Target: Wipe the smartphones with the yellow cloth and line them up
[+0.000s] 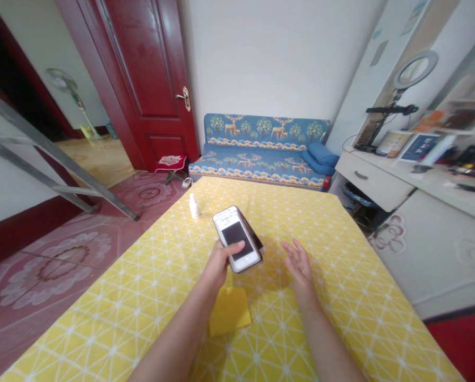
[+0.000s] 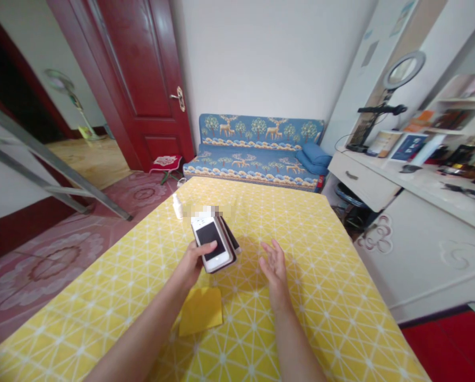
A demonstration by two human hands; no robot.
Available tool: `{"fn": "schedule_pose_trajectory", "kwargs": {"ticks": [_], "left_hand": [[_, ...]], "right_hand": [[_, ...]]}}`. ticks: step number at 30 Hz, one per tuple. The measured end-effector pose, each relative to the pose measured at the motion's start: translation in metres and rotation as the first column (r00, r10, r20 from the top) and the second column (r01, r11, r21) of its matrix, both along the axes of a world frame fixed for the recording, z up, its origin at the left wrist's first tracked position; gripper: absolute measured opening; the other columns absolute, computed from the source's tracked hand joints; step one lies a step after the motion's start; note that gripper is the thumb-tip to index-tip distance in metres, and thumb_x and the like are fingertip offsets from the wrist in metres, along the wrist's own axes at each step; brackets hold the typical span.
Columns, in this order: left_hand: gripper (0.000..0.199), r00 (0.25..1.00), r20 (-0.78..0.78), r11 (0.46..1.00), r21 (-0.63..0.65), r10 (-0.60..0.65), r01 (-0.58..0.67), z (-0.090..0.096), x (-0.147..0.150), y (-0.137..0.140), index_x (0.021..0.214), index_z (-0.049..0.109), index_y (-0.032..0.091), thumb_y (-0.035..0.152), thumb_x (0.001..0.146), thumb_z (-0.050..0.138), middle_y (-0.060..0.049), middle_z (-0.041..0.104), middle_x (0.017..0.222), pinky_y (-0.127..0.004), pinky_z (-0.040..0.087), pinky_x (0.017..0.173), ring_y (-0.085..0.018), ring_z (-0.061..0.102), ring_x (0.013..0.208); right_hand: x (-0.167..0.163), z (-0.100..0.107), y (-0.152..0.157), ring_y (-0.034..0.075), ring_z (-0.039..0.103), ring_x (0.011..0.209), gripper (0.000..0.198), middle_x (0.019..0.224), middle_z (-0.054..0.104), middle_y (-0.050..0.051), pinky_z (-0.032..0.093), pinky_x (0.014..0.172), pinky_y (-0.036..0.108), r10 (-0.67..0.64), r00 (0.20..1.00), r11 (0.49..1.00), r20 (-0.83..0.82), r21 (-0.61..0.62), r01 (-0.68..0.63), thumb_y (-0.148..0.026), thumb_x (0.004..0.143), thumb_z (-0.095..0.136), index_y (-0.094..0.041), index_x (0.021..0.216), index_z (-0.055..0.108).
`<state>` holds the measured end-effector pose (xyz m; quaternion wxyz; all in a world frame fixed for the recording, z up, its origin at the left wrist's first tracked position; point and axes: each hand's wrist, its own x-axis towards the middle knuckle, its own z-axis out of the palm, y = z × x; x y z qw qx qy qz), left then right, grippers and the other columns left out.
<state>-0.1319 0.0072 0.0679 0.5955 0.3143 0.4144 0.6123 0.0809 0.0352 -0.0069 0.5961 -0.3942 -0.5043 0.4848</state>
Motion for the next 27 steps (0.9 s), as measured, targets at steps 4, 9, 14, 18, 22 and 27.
{"fn": "schedule_pose_trajectory", "kwargs": {"ticks": [4, 9, 14, 18, 22, 27], "left_hand": [[0.039, 0.995, -0.087, 0.982, -0.186, -0.056, 0.039, 0.011, -0.066, -0.005, 0.092, 0.068, 0.011, 0.027, 0.059, 0.080, -0.010, 0.074, 0.081, -0.031, 0.056, 0.064, -0.022, 0.069, 0.067], [0.031, 0.970, -0.230, 0.883, -0.467, -0.081, -0.038, -0.001, -0.137, -0.011, 0.075, 0.067, 0.010, 0.034, 0.059, 0.078, -0.011, 0.072, 0.070, -0.028, 0.054, 0.056, -0.020, 0.067, 0.058], [0.035, 0.944, -0.326, 0.877, -0.468, -0.056, -0.110, -0.008, -0.184, -0.017, 0.074, 0.064, 0.012, 0.036, 0.056, 0.081, -0.008, 0.070, 0.060, -0.026, 0.048, 0.045, -0.019, 0.063, 0.048], [0.045, 0.872, -0.483, 0.898, -0.415, -0.082, -0.146, -0.008, -0.210, -0.018, 0.087, 0.065, 0.013, 0.039, 0.053, 0.083, -0.006, 0.070, 0.063, -0.026, 0.048, 0.047, -0.019, 0.063, 0.050], [0.044, 0.829, -0.554, 0.921, -0.360, -0.081, -0.150, -0.007, -0.223, -0.020, 0.084, 0.066, 0.012, 0.046, 0.058, 0.078, -0.004, 0.068, 0.061, -0.023, 0.044, 0.047, -0.017, 0.061, 0.051], [0.052, 0.666, -0.746, 0.932, -0.235, 0.007, -0.274, -0.005, -0.221, -0.026, 0.097, 0.069, 0.012, 0.052, 0.064, 0.070, -0.006, 0.072, 0.070, -0.026, 0.048, 0.055, -0.021, 0.066, 0.062]], "right_hand": [[0.000, 0.000, 0.000, 0.027, 0.042, 0.131, 0.067, 0.133, 0.054, 0.012, 0.030, 0.109, 0.048, 0.002, 1.000, 1.000, 0.021, -0.025, -0.001, -0.045, 0.079, 0.065, -0.028, 0.137, 0.037], [-0.001, 0.001, 0.001, 0.028, 0.052, 0.121, 0.067, 0.122, 0.062, 0.012, 0.039, 0.101, 0.045, 0.035, 0.999, 0.997, 0.029, -0.066, -0.033, -0.046, 0.076, 0.069, -0.027, 0.134, 0.041], [-0.003, 0.006, -0.002, 0.025, 0.059, 0.110, 0.062, 0.109, 0.068, 0.009, 0.042, 0.096, 0.041, 0.075, 0.995, 0.992, 0.066, -0.104, -0.068, -0.045, 0.076, 0.069, -0.026, 0.130, 0.046], [-0.004, 0.011, -0.003, 0.025, 0.061, 0.104, 0.057, 0.102, 0.070, 0.007, 0.043, 0.094, 0.039, 0.044, 0.996, 0.993, 0.083, -0.116, -0.035, -0.046, 0.075, 0.070, -0.025, 0.124, 0.052], [-0.004, 0.013, -0.003, 0.025, 0.061, 0.103, 0.055, 0.098, 0.071, 0.007, 0.041, 0.098, 0.041, 0.040, 0.995, 0.992, 0.096, -0.127, -0.027, -0.045, 0.075, 0.070, -0.024, 0.122, 0.054], [-0.002, 0.010, -0.002, 0.025, 0.062, 0.102, 0.054, 0.097, 0.070, 0.006, 0.039, 0.102, 0.044, 0.031, 0.994, 0.992, 0.109, -0.125, -0.017, -0.044, 0.075, 0.070, -0.023, 0.122, 0.053]]}}
